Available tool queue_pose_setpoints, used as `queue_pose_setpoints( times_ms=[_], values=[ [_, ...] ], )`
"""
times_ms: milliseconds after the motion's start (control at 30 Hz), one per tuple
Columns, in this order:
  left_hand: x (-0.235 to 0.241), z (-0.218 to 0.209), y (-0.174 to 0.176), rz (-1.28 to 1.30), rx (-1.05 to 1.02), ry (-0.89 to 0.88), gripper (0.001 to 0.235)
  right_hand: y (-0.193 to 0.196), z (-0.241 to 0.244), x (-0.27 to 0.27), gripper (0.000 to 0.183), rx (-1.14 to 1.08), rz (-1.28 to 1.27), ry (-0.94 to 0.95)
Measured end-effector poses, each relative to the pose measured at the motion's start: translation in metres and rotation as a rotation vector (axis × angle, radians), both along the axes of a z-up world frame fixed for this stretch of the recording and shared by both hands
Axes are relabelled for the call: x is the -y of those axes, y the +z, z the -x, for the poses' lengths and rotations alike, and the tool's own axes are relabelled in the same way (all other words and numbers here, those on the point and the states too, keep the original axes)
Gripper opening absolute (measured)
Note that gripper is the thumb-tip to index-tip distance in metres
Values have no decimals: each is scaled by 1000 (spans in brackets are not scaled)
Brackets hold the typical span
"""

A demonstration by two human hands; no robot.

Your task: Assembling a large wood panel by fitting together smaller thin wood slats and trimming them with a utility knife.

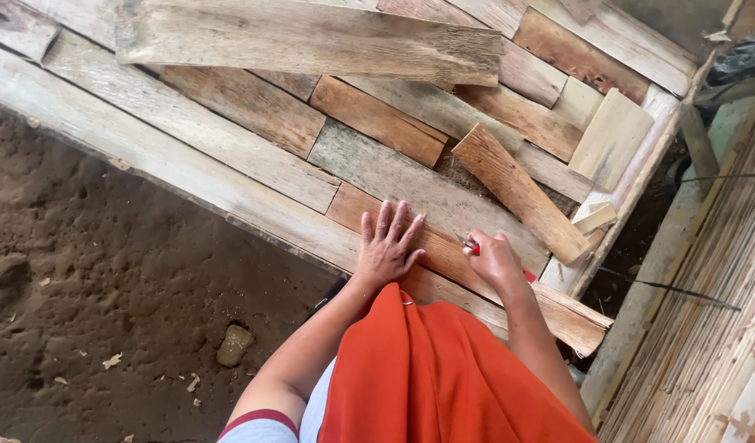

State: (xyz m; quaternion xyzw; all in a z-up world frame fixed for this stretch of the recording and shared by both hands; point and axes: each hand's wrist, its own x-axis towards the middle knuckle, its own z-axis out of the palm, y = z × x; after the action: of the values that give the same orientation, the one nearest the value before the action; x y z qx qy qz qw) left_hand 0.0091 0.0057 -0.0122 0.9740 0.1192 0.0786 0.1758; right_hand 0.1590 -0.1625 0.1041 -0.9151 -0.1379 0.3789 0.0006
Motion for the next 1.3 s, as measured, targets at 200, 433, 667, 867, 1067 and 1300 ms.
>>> queue_pose_setpoints(
  times_ms=[200, 433, 667, 867, 1067, 1300],
  values=[
    [0, 0, -3, -5, 3, -3, 71, 3, 6, 4, 14, 63, -71, 43],
    [-1, 0, -1, -21, 11, -19, 70, -45, 2, 20, 11, 150, -118, 76],
    [-1, 1, -5, -43, 26, -25, 71, -36, 15, 21, 19, 311, -275, -15],
    [-1, 2, 0, -8, 9, -26, 70, -14, 5, 42, 34, 224, -210, -208],
    [-1, 1, 2, -12, 6, -24, 70, -9, 15, 47, 24, 196, -71, -298],
    [4, -4, -1, -123, 86, -23, 71, -32, 14, 64, 29, 159, 72, -445]
  ],
)
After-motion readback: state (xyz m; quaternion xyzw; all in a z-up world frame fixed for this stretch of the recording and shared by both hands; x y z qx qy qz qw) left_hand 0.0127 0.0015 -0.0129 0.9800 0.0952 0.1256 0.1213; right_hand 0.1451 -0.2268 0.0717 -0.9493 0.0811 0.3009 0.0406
